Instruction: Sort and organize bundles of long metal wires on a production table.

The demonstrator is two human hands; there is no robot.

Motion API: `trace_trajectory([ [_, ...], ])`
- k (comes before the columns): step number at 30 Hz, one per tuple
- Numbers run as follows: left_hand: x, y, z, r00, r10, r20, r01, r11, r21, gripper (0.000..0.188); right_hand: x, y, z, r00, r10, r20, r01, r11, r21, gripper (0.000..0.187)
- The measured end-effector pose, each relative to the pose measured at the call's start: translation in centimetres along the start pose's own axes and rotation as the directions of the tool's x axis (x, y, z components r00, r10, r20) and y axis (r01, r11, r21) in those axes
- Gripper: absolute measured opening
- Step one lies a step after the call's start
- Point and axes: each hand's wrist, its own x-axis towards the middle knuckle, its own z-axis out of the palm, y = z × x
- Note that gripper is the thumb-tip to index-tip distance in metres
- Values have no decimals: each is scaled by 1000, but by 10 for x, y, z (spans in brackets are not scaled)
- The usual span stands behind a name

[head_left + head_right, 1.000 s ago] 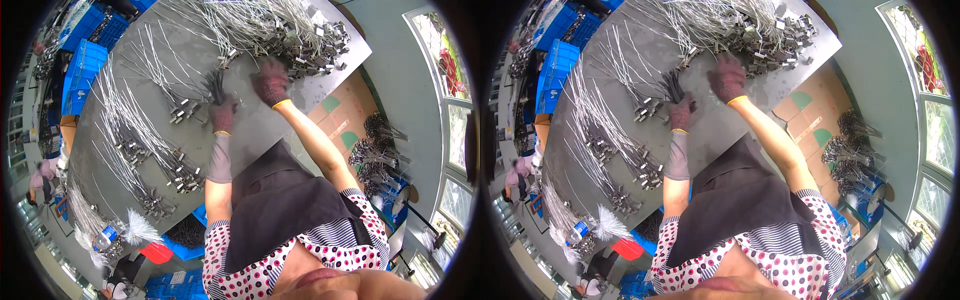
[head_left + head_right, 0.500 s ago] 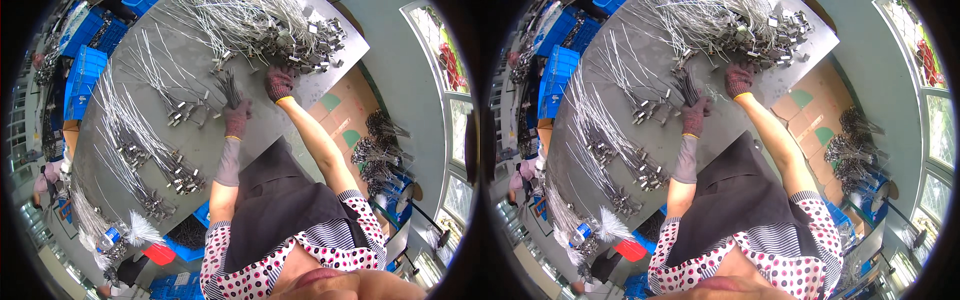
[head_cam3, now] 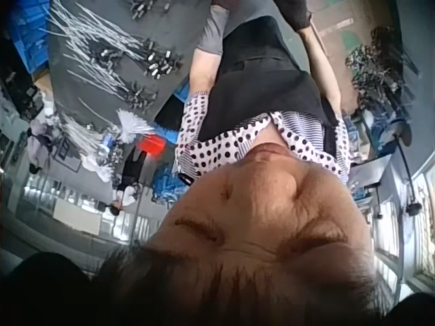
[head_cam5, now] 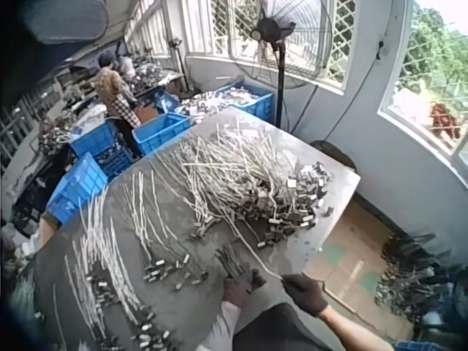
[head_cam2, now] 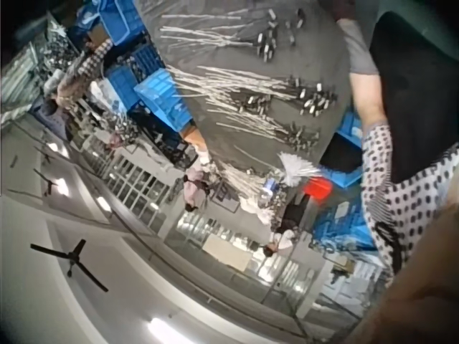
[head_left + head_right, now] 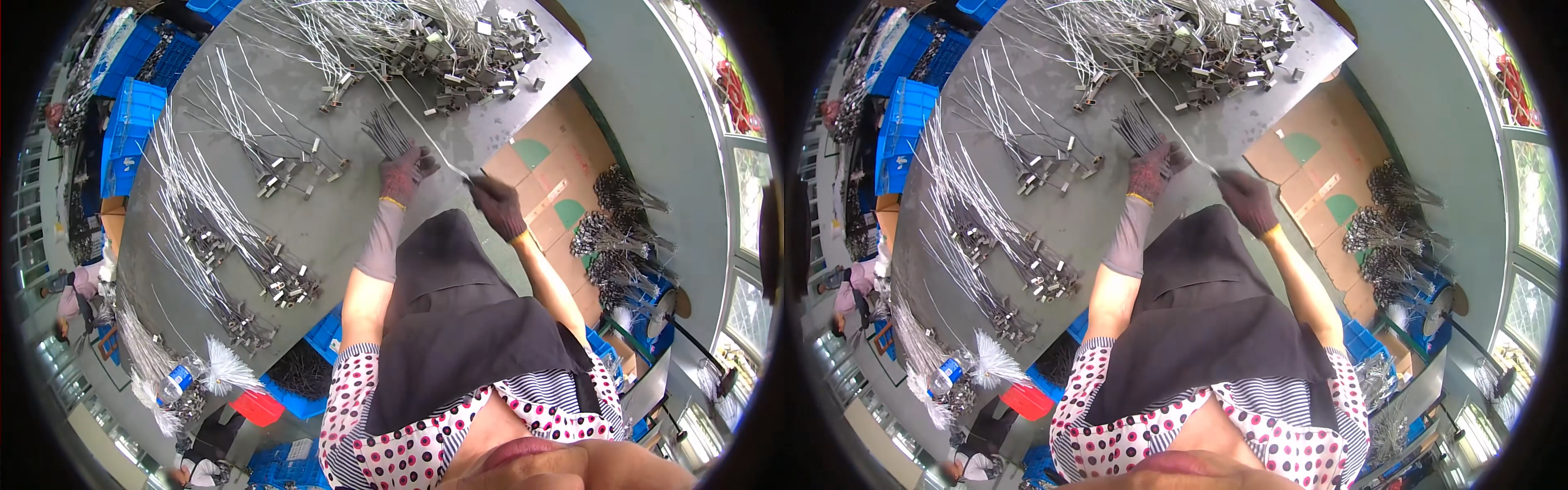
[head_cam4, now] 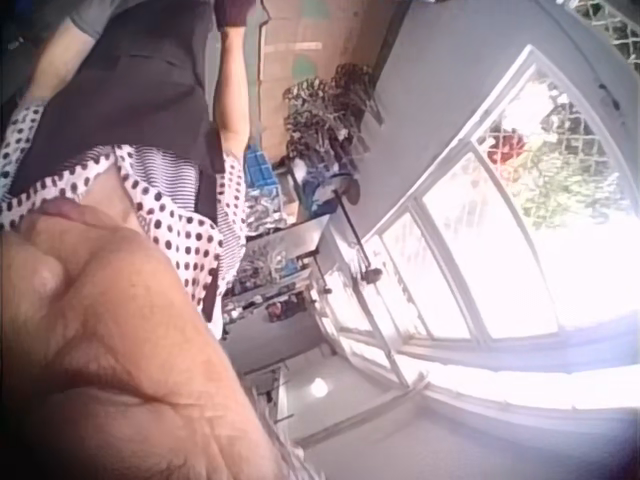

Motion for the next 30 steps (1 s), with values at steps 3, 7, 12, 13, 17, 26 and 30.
trace_trajectory([
  [3, 2, -12, 17, 999, -4, 41, 6, 998, -58, 18, -66, 3, -38, 914, 367, 172, -380, 924, 49, 26],
  [7, 10, -22, 10, 997, 11, 73, 7, 971, -240, 18, -140, 64, -75, 830, 528, 181, -540, 842, 20, 25],
  [12, -5, -2, 19, 992, 126, 22, -114, 954, -279, 21, -211, 136, -109, 852, 524, -10, -524, 852, -10, 29],
  [13, -7, 2, 20, 985, 174, 16, -162, 943, -291, 21, -217, 146, -116, 854, 521, 2, -520, 854, -13, 29],
  [17, -23, 16, 26, 963, 261, -68, -269, 929, -254, 24, -221, 167, -133, 828, 559, -41, -561, 827, -32, 32],
  [26, -28, 21, 3, 920, 364, -149, -392, 830, -396, 22, -190, 168, -126, 867, 493, -64, -497, 852, -167, 35],
  [30, -19, 34, -15, 931, 312, -190, -361, 864, -351, 18, -169, 148, -106, 882, 469, -44, -469, 867, -170, 35],
])
